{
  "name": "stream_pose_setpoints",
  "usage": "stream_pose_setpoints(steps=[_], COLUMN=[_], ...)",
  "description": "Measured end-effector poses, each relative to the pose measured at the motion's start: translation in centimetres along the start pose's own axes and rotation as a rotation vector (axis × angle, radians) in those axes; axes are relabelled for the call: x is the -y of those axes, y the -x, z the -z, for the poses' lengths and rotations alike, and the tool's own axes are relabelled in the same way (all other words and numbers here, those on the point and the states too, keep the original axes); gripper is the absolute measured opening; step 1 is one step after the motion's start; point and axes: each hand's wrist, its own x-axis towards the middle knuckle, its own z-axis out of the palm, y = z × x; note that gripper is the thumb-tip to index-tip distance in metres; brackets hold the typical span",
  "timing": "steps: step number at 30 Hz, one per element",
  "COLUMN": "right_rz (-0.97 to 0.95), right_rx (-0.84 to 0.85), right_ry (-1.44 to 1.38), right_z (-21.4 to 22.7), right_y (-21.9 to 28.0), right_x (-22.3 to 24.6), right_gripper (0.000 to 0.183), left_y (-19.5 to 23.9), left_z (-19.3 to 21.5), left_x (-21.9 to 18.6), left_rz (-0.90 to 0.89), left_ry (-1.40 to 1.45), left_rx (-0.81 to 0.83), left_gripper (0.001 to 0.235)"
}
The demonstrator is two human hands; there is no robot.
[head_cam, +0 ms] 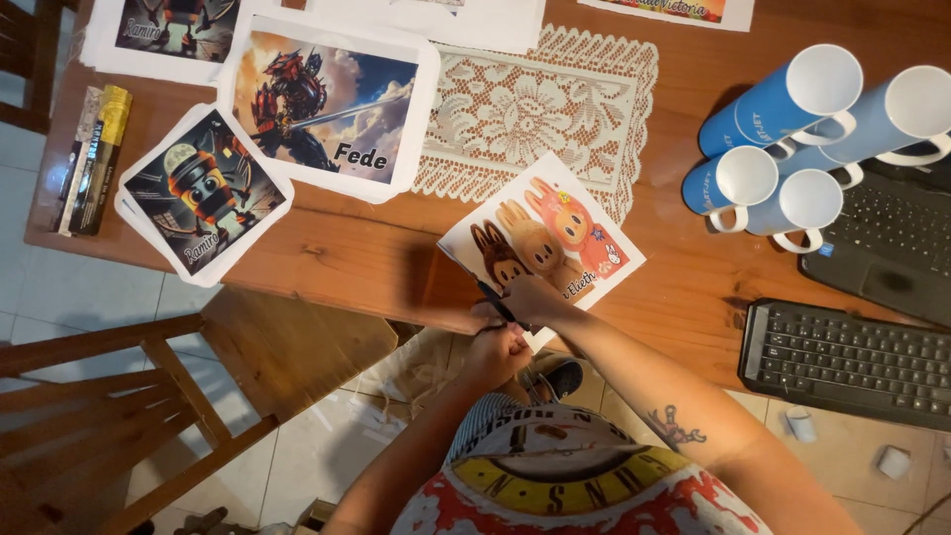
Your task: The person uses scissors to cut the edges of printed paper images featuring cartoon characters. They trim the borders of multiple sheets, flipping and rotating the paper as needed to cut along the outlines.
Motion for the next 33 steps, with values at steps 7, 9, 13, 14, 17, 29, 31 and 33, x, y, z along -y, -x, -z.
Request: stream_pose_setpoints(steps=[7,9,13,14,17,29,31,33], right_rz=[0.019,0.03,0.062,0.055,0.031,-0.158,-0.023,0.001], right_rx=[0.016,-0.021,-0.039,-0.026,-0.013,0.012,0.042,-0.029], right_ry=[0.0,0.001,0.052,0.01,0.023,0.088,0.084,0.098], right_z=[0.8,1.1,0.7,0.7,0.2,4.8,3.4,0.3], right_y=[0.4,1.0,0.4,0.2,-0.8,7.6,4.8,-1.3], right_x=[1.4,2.5,1.9,1.7,1.0,12.1,8.8,2.9], right_gripper=[0.049,0.047,0.048,0.049,0.05,0.046,0.045,0.041], left_y=[-0.2,-0.3,-0.3,-0.3,-0.3,0.1,0.0,-0.2], left_z=[0.7,1.1,0.4,0.1,0.2,-0.1,0.2,0.6], left_x=[-0.7,-0.7,0.0,0.2,0.4,1.1,0.8,0.4], left_rz=[-0.136,-0.057,-0.052,-0.047,-0.043,0.036,0.045,0.06], left_ry=[-0.013,0.094,0.107,0.095,0.074,0.127,0.125,0.095], left_rx=[-0.146,0.013,0.003,0.001,0.011,0.107,0.123,0.142], left_gripper=[0.016,0.015,0.017,0.017,0.016,0.014,0.015,0.018])
